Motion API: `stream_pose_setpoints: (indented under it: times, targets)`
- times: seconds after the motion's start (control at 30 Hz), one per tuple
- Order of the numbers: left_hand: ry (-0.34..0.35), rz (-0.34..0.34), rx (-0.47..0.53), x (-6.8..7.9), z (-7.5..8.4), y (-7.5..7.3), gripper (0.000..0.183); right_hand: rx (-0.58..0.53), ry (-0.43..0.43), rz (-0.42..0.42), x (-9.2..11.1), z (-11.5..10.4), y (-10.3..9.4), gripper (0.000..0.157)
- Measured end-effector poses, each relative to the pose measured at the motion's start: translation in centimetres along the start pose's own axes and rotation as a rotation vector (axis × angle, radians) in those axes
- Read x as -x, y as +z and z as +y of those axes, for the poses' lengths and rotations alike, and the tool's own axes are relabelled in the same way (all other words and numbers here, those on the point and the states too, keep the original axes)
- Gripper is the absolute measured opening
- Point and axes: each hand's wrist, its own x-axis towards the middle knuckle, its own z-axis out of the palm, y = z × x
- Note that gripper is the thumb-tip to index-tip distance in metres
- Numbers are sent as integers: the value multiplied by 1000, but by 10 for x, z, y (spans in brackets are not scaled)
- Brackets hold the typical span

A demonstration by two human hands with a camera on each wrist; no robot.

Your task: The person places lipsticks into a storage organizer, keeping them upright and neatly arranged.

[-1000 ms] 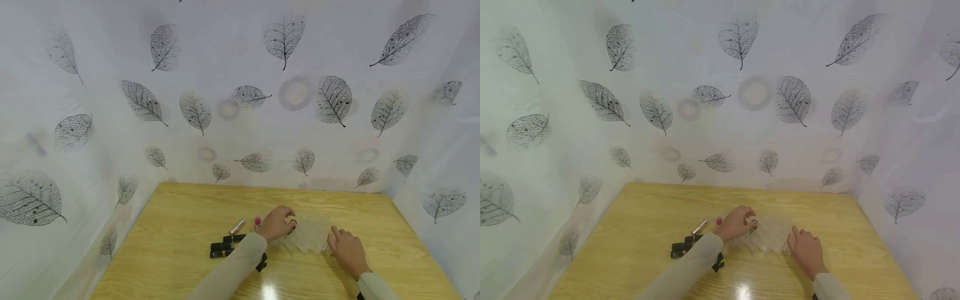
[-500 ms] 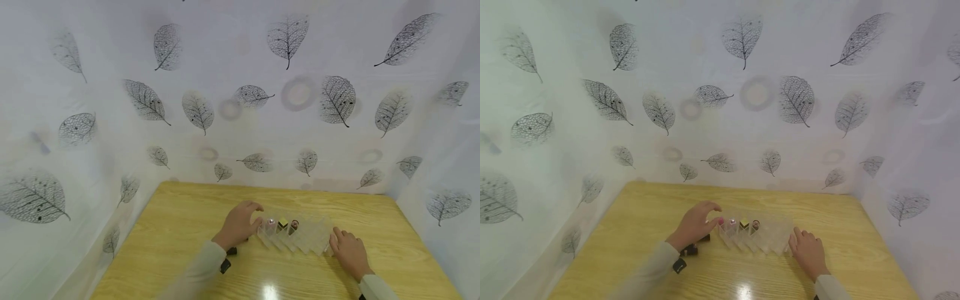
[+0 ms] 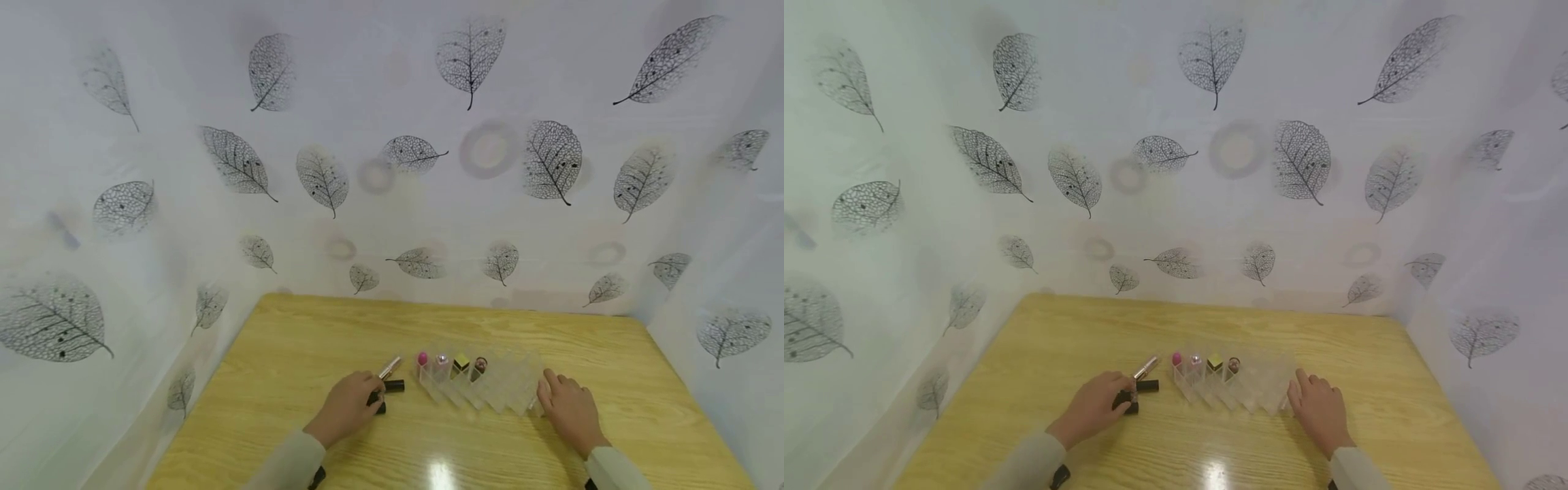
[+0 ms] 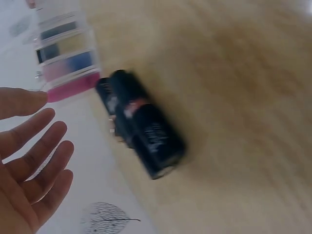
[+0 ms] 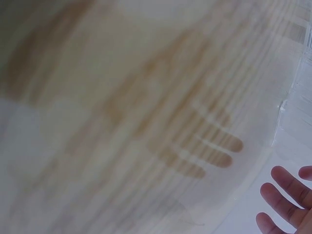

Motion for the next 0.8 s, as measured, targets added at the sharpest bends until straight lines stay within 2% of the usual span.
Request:
stream_pose_setpoints:
  times: [0.13, 0.3, 0.67, 0.8]
  targets:
    - [-34, -49, -20, 10, -7, 11, 19, 8, -13, 11, 0, 0, 0, 31]
    - [-81, -78, -14, 17, -8, 17, 21, 7, -23, 22, 0, 1, 2, 31]
    - [-73, -85, -23, 17, -9, 22, 20, -2, -28, 46, 0, 0, 1, 30]
    - [-90, -123, -14, 16, -11, 26, 22, -7, -25, 37, 0, 0, 1, 31]
